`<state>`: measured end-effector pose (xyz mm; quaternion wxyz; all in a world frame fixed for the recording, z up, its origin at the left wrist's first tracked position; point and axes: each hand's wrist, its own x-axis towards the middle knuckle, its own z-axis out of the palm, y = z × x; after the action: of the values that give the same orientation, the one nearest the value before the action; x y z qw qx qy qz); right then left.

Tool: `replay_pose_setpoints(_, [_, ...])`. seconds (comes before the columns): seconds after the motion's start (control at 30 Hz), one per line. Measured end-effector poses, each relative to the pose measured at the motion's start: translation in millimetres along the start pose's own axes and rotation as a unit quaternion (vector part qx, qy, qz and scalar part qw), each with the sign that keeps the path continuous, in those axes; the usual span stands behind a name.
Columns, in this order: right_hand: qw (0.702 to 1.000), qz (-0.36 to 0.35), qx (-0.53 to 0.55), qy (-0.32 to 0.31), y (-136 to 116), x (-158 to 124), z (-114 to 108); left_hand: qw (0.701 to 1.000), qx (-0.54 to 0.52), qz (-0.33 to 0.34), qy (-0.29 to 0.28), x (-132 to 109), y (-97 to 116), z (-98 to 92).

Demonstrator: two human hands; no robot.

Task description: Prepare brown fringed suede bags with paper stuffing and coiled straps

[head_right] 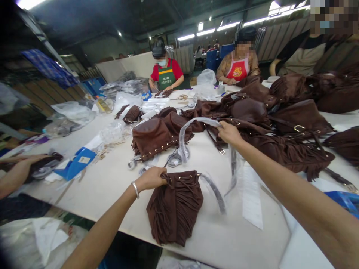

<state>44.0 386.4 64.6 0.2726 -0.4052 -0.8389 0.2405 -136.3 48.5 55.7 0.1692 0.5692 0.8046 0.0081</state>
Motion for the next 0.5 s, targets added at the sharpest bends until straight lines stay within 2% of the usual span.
replay_pose_setpoints(0.07, [0.997,-0.006,-0.043,-0.059,2,-10,21,0.999,-0.013,-0.004,-0.031,6,-5,-3.4])
replay_pose_setpoints(0.13, [0.993,-0.021,-0.079,-0.09,-6,-30,35,0.998,-0.021,-0.004,-0.051,13,-6,-6.1])
replay_pose_setpoints(0.17, [0.989,-0.051,-0.091,-0.103,-14,-43,39,0.998,-0.023,-0.003,-0.056,18,-5,-7.7])
replay_pose_setpoints(0.23, [0.972,-0.156,-0.093,-0.149,-37,-74,42,0.998,-0.022,0.0,-0.06,26,0,-11.6])
replay_pose_setpoints(0.3, [0.934,-0.263,-0.069,-0.233,-62,-105,44,0.998,-0.021,0.009,-0.06,34,4,-15.3])
replay_pose_setpoints(0.33, [0.914,-0.284,-0.06,-0.282,-72,-118,46,0.998,-0.025,0.018,-0.056,36,6,-16.0])
replay_pose_setpoints(0.4, [0.893,-0.266,-0.059,-0.357,-82,-136,53,0.997,-0.066,0.043,-0.021,36,9,-12.3])
replay_pose_setpoints(0.5, [0.89,-0.217,-0.029,-0.4,-73,-142,65,0.978,-0.168,0.043,0.113,24,11,10.7])
